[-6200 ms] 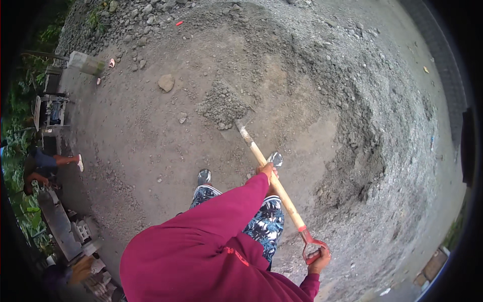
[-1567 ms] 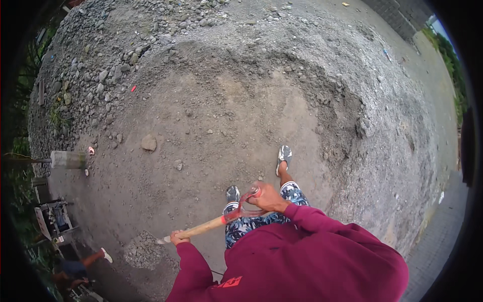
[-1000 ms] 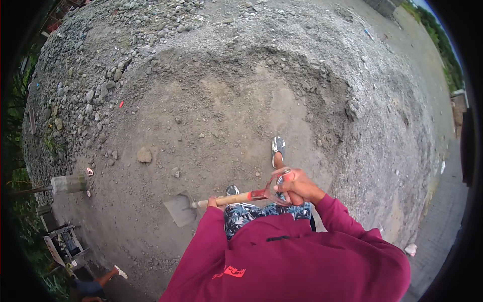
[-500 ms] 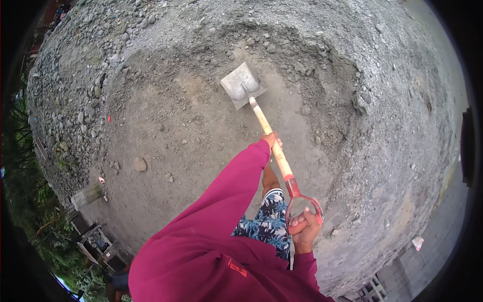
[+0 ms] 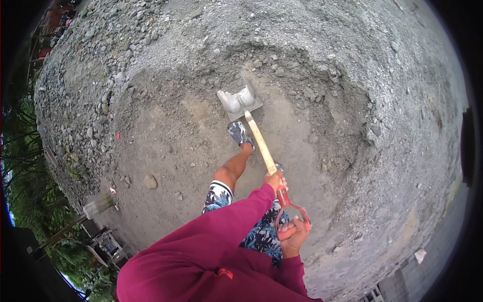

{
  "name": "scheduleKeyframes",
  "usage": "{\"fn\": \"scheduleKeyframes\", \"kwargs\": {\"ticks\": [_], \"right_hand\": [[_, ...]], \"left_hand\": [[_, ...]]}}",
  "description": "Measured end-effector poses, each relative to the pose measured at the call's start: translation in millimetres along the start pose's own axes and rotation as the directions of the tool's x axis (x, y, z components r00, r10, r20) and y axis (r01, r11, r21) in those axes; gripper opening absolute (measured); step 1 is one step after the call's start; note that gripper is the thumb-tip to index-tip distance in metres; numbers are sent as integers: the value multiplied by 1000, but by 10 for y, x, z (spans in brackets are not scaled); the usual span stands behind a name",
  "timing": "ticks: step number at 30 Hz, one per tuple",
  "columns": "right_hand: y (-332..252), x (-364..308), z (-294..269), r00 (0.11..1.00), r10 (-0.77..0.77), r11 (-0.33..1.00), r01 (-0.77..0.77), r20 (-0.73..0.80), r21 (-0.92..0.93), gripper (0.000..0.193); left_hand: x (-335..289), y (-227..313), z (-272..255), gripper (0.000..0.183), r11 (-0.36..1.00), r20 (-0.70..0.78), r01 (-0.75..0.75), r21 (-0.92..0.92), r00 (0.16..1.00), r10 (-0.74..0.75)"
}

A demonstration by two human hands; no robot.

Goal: The person shovels sand and gravel from a large pile into a smaller adjacent area, using a shovel to repeatedly dig, lift, and deposit the material. The person digs into the base of the pile and moves the contents to the ground next to it.

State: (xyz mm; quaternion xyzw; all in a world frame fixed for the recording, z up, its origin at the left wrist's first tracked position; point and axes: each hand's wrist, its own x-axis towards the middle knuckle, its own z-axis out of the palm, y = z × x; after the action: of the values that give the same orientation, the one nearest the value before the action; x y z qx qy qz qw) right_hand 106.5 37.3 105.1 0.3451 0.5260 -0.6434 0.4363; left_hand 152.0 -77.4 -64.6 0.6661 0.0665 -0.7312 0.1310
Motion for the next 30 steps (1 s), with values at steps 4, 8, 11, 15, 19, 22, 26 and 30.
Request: {"fn": "scheduleKeyframes", "kwargs": {"ticks": [4, 8, 11, 15, 19, 22, 26, 30], "right_hand": [[4, 556, 624, 984, -80, 997, 82, 162, -5, 51], [-218, 1489, 1336, 938, -210, 978, 202, 276, 55, 49], [-359, 2210, 796, 991, 50, 992, -36, 121, -117, 42], [-50, 2017, 348, 992, 110, 992, -105, 64, -67, 40], [277, 1812, 471, 985, -3, 994, -15, 174, 104, 42], [63, 1854, 918, 990, -54, 995, 42, 132, 93, 45], [-698, 2640, 900, 981, -159, 959, 180, 112, -221, 21], [-832, 3000, 802, 979, -168, 939, 194, 113, -284, 16]], "left_hand": [[378, 702, 456, 12, 998, 54, -54, 30, 997, 52], [1142, 1395, 1208, 16, 988, 114, -149, -43, 982, 153], [1370, 599, 829, 19, 992, -47, -122, -22, 992, 121], [1446, 775, 878, 17, 966, -168, -218, 141, 956, 240], [1486, 732, 534, 17, 929, -162, -195, 313, 953, 254], [1568, 1011, 797, 19, 973, -60, -112, 200, 990, 126], [1909, 930, 1453, 23, 978, 18, -210, 3, 977, 210], [2077, 1052, 1395, 41, 996, 277, -86, -14, 957, 87]]}}
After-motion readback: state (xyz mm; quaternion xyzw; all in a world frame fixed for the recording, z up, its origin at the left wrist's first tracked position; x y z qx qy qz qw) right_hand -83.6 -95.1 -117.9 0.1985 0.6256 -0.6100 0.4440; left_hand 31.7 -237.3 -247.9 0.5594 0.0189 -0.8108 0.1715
